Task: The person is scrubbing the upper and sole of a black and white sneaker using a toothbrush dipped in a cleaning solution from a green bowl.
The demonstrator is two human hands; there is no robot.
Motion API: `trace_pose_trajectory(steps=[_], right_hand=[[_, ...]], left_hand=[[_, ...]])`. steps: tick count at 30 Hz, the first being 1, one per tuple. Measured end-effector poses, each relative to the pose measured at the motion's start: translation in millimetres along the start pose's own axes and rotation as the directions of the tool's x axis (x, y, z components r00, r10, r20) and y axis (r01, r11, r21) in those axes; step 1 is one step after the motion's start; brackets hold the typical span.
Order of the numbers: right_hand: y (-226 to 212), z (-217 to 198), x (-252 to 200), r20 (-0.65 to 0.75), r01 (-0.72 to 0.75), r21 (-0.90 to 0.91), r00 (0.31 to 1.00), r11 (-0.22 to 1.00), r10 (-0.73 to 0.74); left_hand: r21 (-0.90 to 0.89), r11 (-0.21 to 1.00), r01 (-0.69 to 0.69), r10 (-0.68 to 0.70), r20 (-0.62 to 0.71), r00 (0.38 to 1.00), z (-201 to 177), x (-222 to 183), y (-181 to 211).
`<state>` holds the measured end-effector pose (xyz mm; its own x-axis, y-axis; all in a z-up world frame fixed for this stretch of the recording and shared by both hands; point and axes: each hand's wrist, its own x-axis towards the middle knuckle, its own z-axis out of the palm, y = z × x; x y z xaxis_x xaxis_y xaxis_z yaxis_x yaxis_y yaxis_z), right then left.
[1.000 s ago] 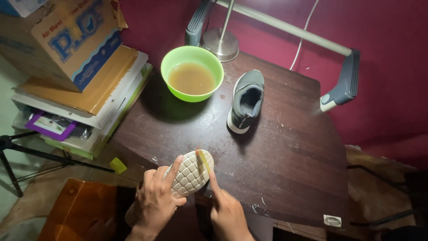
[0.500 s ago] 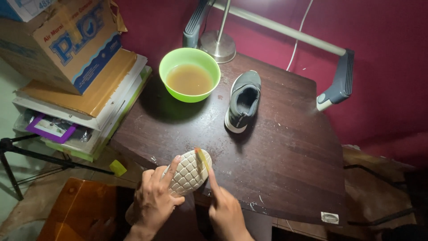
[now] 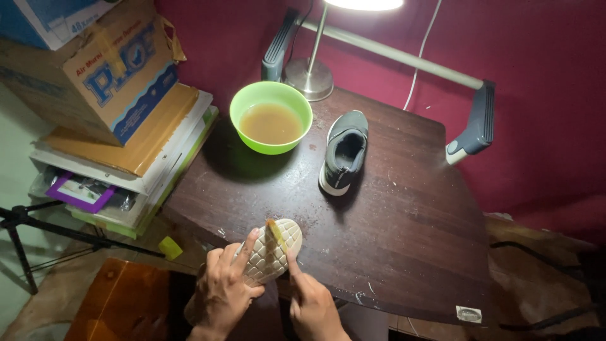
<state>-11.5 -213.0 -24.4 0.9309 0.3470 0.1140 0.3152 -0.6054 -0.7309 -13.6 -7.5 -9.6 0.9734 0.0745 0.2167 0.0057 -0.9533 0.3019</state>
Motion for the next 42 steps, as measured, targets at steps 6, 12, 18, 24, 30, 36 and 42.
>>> trace_pose_trajectory(steps=[6, 12, 18, 24, 30, 36, 42], right_hand=[[-20.2, -30.4, 17.8, -0.058, -0.217, 0.073, 0.974, 0.973, 0.221], [-14.8, -22.9, 13.4, -0.050, -0.232, 0.045, 0.971, 0.972, 0.234], [-24.2, -38.6, 25.6, 0.004, -0.437, 0.053, 0.899, 0.898, 0.438], [-16.9, -30.3, 19.6, -0.020, -0.408, 0.050, 0.912, 0.912, 0.409], [0.7, -11.3, -2.7, 0.018, -0.087, 0.106, 0.996, 0.990, 0.086], [13.1, -13.7, -25.4, 0.061, 0.102, 0.036, 0.993, 0.994, -0.104], [-32.5, -63.4, -7.5, 0.113, -0.529, 0.192, 0.849, 0.827, 0.517]], left_hand=[[0.034, 0.999, -0.027, 0.030, -0.093, 0.995, 11.5, -0.8, -4.3], [-0.015, 1.000, 0.006, -0.007, -0.080, 0.997, 9.3, -2.3, -1.8], [-0.058, 0.998, -0.008, 0.001, -0.116, 0.993, 9.3, -3.4, -1.0], [-0.065, 0.998, -0.019, 0.009, -0.145, 0.989, 13.3, -6.0, -2.5], [-0.089, 0.995, -0.041, 0.027, -0.148, 0.989, 8.4, -3.1, -2.6], [-0.088, 0.994, 0.063, -0.053, 0.116, 0.992, 3.8, 9.3, -8.4], [-0.186, 0.970, 0.156, -0.122, 0.180, 0.976, 7.7, 18.0, -19.8]])
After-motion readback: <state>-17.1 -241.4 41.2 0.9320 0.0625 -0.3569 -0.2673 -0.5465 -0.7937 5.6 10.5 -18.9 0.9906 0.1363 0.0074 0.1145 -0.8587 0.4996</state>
